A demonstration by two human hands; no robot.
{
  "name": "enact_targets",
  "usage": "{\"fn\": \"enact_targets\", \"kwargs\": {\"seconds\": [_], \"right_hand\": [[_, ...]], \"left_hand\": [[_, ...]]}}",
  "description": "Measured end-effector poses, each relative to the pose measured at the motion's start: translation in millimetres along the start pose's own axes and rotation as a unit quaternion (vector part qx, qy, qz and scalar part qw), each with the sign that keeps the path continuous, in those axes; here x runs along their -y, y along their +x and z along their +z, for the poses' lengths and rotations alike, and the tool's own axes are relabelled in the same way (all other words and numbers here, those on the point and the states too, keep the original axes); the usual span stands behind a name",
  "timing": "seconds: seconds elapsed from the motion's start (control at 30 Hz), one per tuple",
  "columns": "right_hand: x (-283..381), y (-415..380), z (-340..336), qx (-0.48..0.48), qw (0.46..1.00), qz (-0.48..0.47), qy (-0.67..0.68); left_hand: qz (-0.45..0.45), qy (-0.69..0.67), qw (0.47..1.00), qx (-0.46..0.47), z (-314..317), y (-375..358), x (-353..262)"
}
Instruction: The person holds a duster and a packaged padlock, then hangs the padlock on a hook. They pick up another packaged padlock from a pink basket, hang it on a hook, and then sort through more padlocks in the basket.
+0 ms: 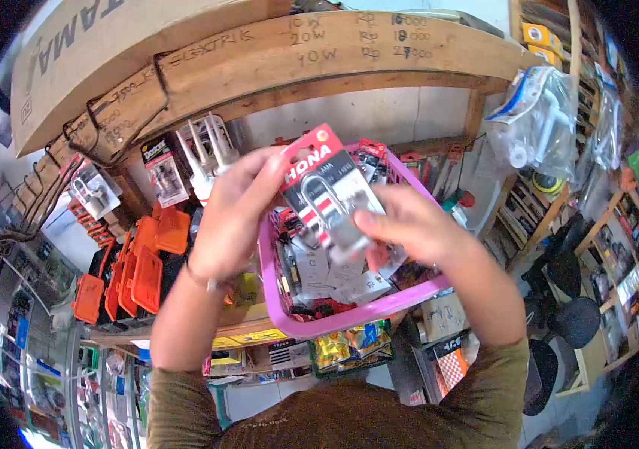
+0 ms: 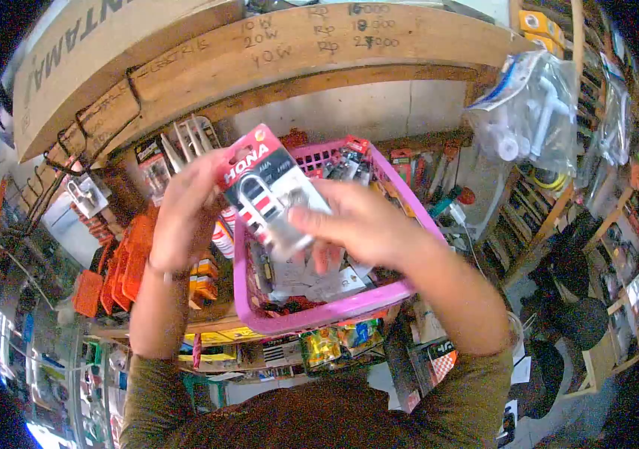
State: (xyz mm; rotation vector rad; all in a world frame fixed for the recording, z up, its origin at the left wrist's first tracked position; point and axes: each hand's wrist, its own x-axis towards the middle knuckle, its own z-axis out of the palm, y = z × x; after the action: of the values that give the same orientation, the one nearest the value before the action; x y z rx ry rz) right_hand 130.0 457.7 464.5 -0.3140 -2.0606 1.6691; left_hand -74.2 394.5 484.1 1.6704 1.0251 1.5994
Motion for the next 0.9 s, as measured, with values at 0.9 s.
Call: {"fn": "enact_targets", "kwargs": {"seconds": [0.9], "right_hand": [[-373.6, -4.3, 411.0, 0.004, 0.855, 0.293, 0.428]], "left_hand": [[-0.215, -0.459, 0.728, -0.461, -94.9, -679.5, 168.0]]}}
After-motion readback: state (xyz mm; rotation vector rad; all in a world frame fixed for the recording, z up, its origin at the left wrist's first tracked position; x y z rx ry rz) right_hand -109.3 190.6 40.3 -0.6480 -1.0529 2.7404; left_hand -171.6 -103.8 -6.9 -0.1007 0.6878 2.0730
